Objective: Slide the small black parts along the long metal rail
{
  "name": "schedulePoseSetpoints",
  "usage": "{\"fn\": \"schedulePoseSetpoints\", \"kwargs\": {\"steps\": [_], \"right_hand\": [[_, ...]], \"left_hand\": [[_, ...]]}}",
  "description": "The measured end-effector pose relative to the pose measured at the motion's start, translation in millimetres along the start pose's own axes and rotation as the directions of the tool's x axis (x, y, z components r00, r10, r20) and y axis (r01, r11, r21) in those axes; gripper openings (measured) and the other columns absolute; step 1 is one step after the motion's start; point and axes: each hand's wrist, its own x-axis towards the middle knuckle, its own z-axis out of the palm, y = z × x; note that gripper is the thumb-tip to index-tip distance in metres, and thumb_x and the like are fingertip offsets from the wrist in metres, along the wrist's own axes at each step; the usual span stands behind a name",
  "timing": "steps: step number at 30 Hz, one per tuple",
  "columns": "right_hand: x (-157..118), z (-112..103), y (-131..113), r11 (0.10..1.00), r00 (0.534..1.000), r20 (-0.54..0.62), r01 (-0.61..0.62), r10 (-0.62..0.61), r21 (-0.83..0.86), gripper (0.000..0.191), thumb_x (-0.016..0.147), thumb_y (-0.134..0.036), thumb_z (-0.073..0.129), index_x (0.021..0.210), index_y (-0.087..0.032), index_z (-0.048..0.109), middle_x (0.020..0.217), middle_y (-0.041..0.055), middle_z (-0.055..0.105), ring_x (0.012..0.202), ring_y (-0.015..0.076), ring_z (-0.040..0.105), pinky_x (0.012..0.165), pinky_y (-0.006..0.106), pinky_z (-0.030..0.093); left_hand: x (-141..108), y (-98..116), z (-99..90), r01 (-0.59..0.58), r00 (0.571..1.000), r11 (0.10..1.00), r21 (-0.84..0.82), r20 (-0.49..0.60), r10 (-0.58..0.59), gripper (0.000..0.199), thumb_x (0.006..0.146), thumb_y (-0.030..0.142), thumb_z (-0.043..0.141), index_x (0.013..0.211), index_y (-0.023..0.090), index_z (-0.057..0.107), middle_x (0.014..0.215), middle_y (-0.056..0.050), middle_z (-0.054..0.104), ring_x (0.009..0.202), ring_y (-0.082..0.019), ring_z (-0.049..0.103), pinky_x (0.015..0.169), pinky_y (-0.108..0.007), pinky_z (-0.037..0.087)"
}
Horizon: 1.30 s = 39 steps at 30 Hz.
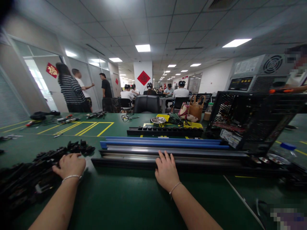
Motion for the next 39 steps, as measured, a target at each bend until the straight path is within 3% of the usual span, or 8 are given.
{"fn": "schedulePoseSetpoints", "kwargs": {"steps": [6,15,20,23,27,30,33,39], "right_hand": [[1.8,-2.4,0.3,0.999,1.0,0.02,-0.016,0.015,0.035,0.028,0.081,-0.036,0.046,0.1,-0.02,0.06,0.137,0.0098,0.042,0.128,0.0296,0.03,0.105,0.049,0.018],[3.4,-3.7,15.9,0.994,0.997,-0.008,-0.074,0.075,0.084,0.04,0.088,-0.044,0.033,0.111,-0.023,0.058,0.129,0.0063,0.052,0.123,0.0234,0.039,0.104,0.049,0.019],[4.9,-8.6,65.1,0.963,0.96,-0.079,-0.269,0.271,0.032,0.038,0.086,-0.039,0.033,0.107,-0.021,0.059,0.122,0.0078,0.057,0.118,0.0243,0.044,0.1,0.05,0.022],[-6.9,-15.7,115.6,0.857,0.848,-0.198,-0.511,0.492,-0.06,0.041,0.082,-0.034,0.035,0.112,-0.016,0.058,0.131,0.014,0.047,0.123,0.0298,0.035,0.095,0.051,0.026],[-39.8,-21.7,184.6,0.568,0.55,-0.287,-0.823,0.784,-0.024,0.054,0.081,-0.042,0.035,0.126,-0.017,0.049,0.139,0.0187,0.033,0.128,0.0365,0.021,0.088,0.053,0.023],[-61.1,-19.0,223.3,0.381,0.359,-0.211,-0.921,0.909,0.077,0.064,0.079,-0.048,0.037,0.134,-0.016,0.04,0.141,0.0219,0.028,0.129,0.037,0.017,0.084,0.052,0.021],[-70.4,-13.2,245.2,0.369,0.358,-0.103,-0.921,0.928,0.123,0.064,0.077,-0.048,0.04,0.132,-0.016,0.045,0.14,0.0202,0.032,0.13,0.0343,0.012,0.082,0.05,0.021],[-73.2,-7.9,246.8,0.378,0.313,-0.265,-0.891,0.912,0.252,0.063,0.077,-0.046,0.038,0.131,-0.015,0.045,0.139,0.021,0.03,0.129,0.0341,0.019,0.085,0.05,0.02]], "left_hand": [[-17.1,36.1,7.0,-0.31,0.949,0.943,-0.118,-0.091,0.301,0.032,0.074,0.019,0.044,0.1,0.013,0.061,0.12,-0.015,0.055,0.128,-0.029,0.032,0.104,-0.046,0.027],[-92.0,104.9,9.9,-0.725,0.61,0.639,-0.258,0.192,0.769,0.041,0.089,0.035,0.035,0.126,0.024,0.047,0.136,-0.005,0.045,0.131,-0.024,0.029,0.106,-0.046,0.024],[-95.2,105.4,6.3,-0.756,0.562,0.609,-0.242,0.237,0.792,0.039,0.09,0.038,0.033,0.124,0.029,0.05,0.133,-0.002,0.049,0.126,-0.023,0.038,0.104,-0.045,0.027],[-93.0,104.8,5.8,-0.751,0.567,0.611,-0.25,0.228,0.791,0.039,0.09,0.038,0.034,0.124,0.029,0.051,0.132,-0.003,0.05,0.125,-0.023,0.04,0.104,-0.044,0.028],[-93.5,105.9,5.0,-0.737,0.579,0.623,-0.262,0.231,0.782,0.038,0.089,0.037,0.037,0.123,0.029,0.051,0.131,-0.003,0.051,0.125,-0.023,0.04,0.104,-0.044,0.028],[-94.1,106.2,4.4,-0.733,0.584,0.627,-0.263,0.231,0.778,0.038,0.089,0.037,0.037,0.123,0.028,0.051,0.131,-0.003,0.052,0.125,-0.022,0.039,0.104,-0.043,0.028],[-94.0,106.0,3.8,-0.737,0.583,0.626,-0.256,0.23,0.78,0.038,0.089,0.037,0.036,0.123,0.028,0.052,0.13,-0.003,0.052,0.125,-0.022,0.04,0.104,-0.042,0.028],[-94.0,106.5,3.9,-0.741,0.586,0.625,-0.248,0.218,0.781,0.037,0.089,0.037,0.036,0.121,0.028,0.053,0.128,-0.002,0.054,0.123,-0.022,0.042,0.103,-0.042,0.03]]}}
